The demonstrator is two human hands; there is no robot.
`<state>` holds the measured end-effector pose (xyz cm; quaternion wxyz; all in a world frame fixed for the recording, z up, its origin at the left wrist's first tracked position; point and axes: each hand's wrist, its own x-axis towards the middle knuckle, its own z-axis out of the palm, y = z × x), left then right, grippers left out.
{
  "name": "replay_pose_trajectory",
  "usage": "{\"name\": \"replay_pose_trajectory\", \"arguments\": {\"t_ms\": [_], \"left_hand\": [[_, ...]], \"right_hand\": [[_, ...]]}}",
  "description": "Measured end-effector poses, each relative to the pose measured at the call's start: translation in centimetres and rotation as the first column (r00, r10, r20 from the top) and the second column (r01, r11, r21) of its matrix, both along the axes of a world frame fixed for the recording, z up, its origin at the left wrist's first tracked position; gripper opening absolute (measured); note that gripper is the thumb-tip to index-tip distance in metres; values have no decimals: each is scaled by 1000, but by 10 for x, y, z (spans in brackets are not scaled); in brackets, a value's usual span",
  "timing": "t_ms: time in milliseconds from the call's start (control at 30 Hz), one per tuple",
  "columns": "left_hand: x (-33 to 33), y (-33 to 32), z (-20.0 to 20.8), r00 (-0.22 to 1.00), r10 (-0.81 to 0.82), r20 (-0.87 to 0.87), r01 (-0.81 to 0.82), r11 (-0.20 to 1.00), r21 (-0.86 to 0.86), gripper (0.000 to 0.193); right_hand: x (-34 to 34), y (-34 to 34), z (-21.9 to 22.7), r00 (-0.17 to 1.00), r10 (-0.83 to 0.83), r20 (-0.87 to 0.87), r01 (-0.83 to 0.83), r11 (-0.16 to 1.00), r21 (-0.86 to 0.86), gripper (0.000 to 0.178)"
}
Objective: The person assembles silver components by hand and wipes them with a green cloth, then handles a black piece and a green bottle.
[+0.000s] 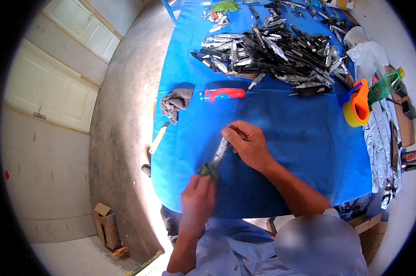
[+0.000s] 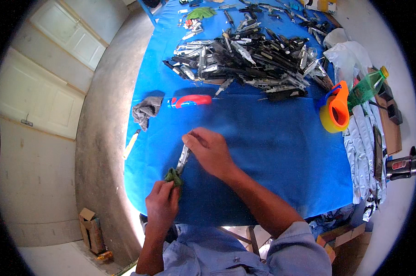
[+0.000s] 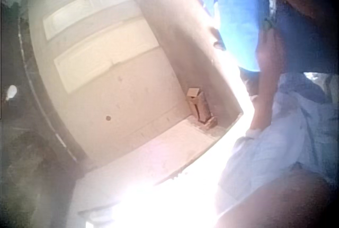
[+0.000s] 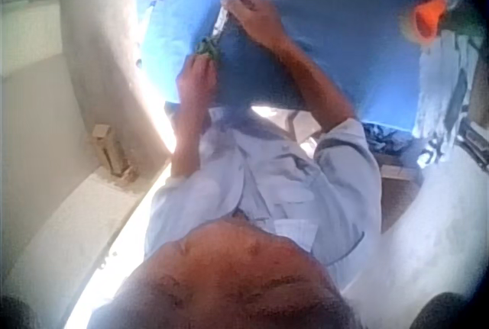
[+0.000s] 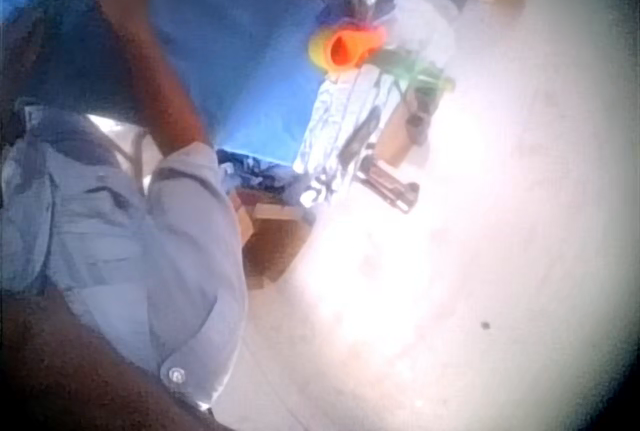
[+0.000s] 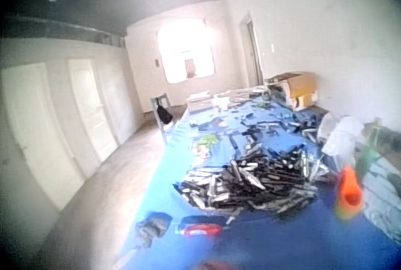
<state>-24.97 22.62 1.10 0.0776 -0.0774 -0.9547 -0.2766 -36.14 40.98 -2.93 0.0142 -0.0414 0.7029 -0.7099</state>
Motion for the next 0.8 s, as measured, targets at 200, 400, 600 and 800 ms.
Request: {"name": "replay_pose_trajectory", "arguments": {"t_ms": [200,400,600,800], "left_hand": [[3,-13,5,997,16,-69,-16,1000,5,14],[-34,15,40,975,43,-220,-25,996,85,15],[-59,36,13,978,-39,-203,47,998,35,13],[-44,23,7,993,-76,-92,67,994,-91,12]], "right_hand": [[0,0,1,1000,10,2,-10,995,-101,26],[1,-5,2,998,8,-59,-6,999,43,27],[1,-6,-3,990,-21,-137,31,997,69,20],[1,-6,-8,995,-31,-95,33,999,19,28]]}}
